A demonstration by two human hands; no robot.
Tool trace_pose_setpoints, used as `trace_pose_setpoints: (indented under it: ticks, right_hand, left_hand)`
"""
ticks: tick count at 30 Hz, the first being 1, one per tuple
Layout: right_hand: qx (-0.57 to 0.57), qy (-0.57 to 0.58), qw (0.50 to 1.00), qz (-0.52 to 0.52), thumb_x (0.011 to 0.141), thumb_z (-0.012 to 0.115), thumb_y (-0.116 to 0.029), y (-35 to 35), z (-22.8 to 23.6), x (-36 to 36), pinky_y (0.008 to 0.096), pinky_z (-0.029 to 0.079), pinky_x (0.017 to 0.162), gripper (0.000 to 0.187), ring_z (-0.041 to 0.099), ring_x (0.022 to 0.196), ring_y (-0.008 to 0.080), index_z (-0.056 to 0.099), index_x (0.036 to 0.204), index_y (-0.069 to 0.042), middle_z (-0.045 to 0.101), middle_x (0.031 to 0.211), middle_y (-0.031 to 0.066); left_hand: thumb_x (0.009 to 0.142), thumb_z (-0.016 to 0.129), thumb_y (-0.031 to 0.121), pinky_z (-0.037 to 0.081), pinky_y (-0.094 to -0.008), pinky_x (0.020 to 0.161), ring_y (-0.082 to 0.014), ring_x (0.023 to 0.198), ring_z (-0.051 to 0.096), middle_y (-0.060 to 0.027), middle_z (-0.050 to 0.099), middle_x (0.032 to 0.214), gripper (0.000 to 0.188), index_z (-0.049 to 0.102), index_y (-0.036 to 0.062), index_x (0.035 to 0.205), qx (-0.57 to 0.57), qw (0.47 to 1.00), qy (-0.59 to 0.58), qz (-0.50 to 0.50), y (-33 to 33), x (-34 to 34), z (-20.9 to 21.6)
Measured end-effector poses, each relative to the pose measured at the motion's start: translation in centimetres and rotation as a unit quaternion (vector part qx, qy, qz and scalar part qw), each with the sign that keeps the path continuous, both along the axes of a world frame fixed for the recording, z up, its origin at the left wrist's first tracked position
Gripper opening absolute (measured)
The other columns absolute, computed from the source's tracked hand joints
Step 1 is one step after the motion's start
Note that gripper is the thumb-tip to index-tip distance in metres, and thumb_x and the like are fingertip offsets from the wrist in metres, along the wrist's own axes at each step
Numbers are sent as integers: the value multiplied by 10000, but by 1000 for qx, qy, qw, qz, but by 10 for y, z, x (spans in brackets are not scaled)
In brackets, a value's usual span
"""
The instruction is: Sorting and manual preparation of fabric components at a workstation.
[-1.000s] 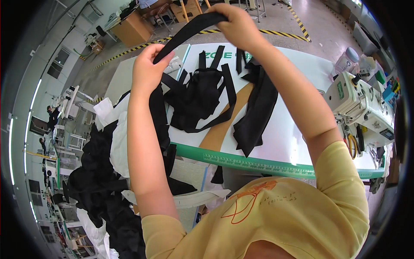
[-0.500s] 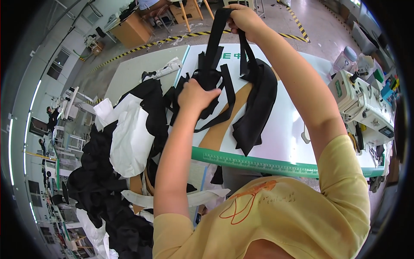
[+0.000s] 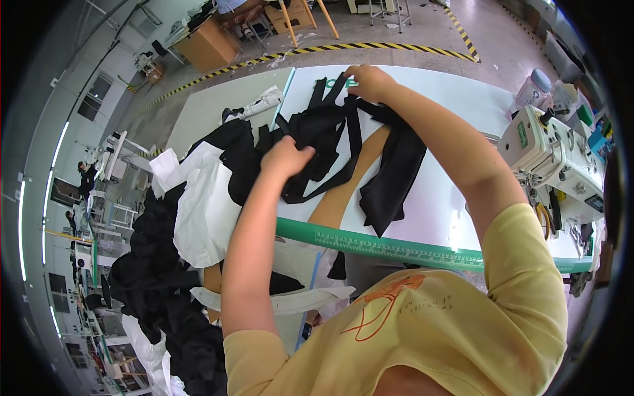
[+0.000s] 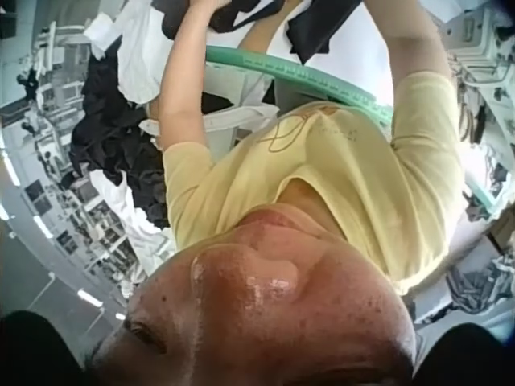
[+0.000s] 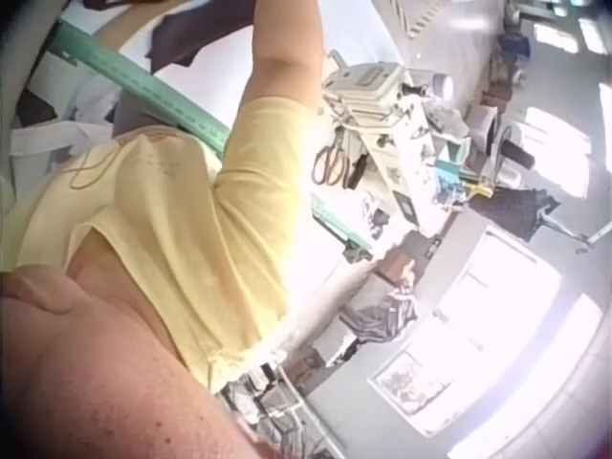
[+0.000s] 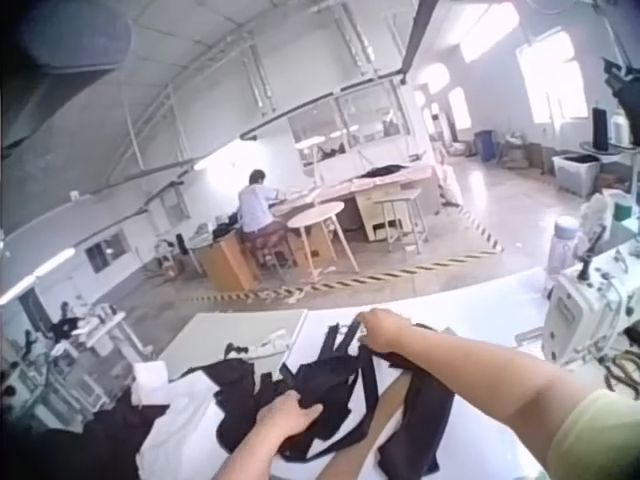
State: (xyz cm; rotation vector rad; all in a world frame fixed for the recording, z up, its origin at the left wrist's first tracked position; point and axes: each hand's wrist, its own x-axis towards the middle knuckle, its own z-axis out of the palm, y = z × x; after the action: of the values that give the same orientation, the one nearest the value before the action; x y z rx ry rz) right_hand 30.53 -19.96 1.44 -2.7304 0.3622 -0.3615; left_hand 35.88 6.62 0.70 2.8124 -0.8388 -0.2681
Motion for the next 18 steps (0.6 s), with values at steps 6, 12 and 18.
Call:
trace_pose_setpoints:
  ticks: [6, 12, 18]
  right_hand:
    - [29, 22, 998, 54, 750, 688, -360, 28, 11, -3, 401, 440, 920, 502, 540, 1094, 318, 570, 1170, -113, 582, 1158, 133]
    - [62, -70, 944, 317, 623, 797, -268, 69, 36, -5, 393, 375, 988, 801, 455, 1184, 333, 426, 1304, -67, 479, 1290, 139]
    - [146, -79, 958, 235, 687, 718, -290, 86, 72, 25, 368, 461, 755, 335, 623, 842, 286, 649, 934, -75, 648, 841, 146]
  left_hand:
    - [685, 713, 378, 490, -400, 814, -316, 982, 605, -152, 633, 1060, 520, 606, 34, 1060, 41, 995, -70, -49, 8, 2, 12]
    - [732, 717, 168, 480, -315, 723, -186, 715, 630, -101, 677, 805, 285, 667, 11, 965, -40, 992, 31, -114, 5, 29, 76]
    - [789, 674, 181, 450, -294, 631, -143, 662, 572, -43, 627, 728, 232, 640, 8, 939, -136, 975, 28, -175, 2, 11, 163]
